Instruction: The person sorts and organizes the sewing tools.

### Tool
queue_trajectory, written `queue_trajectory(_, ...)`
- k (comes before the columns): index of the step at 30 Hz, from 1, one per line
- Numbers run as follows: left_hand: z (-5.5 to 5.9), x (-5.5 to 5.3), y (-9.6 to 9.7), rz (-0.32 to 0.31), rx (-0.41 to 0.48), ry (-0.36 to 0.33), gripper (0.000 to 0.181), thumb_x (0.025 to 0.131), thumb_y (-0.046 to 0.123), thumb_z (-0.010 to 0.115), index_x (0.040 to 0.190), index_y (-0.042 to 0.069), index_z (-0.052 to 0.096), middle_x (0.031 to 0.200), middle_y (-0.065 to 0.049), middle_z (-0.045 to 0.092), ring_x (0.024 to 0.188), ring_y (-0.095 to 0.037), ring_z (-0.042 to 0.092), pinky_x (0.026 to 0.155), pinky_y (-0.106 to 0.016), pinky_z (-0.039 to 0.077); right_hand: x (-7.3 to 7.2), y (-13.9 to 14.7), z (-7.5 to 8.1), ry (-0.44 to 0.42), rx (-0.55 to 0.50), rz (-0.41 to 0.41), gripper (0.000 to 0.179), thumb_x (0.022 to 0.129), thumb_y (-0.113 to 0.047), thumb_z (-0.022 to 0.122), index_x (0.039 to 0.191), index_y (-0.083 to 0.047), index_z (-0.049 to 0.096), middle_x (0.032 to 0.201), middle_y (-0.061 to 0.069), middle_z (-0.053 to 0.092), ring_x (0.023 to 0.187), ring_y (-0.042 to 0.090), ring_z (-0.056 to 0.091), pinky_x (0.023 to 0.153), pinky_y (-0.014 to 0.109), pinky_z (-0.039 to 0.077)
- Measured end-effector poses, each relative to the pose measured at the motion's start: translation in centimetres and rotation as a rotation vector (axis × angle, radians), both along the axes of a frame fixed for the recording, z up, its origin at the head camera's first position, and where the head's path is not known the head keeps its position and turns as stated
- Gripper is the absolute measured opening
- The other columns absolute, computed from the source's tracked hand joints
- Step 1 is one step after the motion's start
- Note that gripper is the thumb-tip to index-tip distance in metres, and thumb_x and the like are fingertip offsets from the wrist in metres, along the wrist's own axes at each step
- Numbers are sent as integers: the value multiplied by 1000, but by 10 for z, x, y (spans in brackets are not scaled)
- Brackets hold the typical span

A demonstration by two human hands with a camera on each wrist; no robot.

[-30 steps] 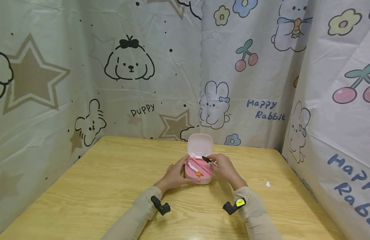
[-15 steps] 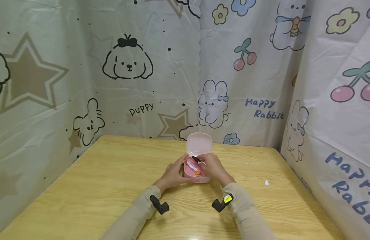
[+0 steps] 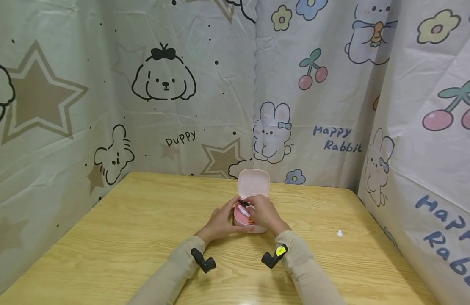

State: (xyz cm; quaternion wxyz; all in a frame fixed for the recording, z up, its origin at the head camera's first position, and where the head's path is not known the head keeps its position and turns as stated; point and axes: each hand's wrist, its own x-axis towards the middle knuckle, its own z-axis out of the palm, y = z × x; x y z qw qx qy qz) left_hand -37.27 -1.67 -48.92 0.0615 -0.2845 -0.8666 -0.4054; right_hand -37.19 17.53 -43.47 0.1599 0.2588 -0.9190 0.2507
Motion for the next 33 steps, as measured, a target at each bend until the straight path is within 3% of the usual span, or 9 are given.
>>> queue_trajectory(10,4,0,-1,7,-14,-1,113,78,56,87,164,12,28,164,-7,37,148,-26,36,115,-72,12,-3,-1,1,-20,2,-25,18,87,4,72,104,-2,78,88,5,72,72,17,54,64,35,45)
queue_trajectory(20,3,1,-2,-2,-19,6,110,80,52,87,164,11,28,164,-7,37,148,-27,37,114,-73,13,-1,-1,2,-47,24,-30,18,87,4,74,104,-1,79,92,7,74,83,22,64,77,44,55)
queue_trajectory(28,3,1,-2,0,-15,5,109,81,51,87,163,9,28,163,-8,37,148,-28,37,114,-73,13,-3,0,2,-65,19,17,17,88,7,72,100,-2,79,78,1,67,66,13,54,58,30,45)
queue_trajectory(33,4,2,-2,0,-11,7,109,80,51,88,163,9,29,163,-8,38,147,-28,38,114,-73,13,-4,2,-1,-16,43,40,14,89,6,73,99,-3,79,80,0,69,68,14,53,62,32,45)
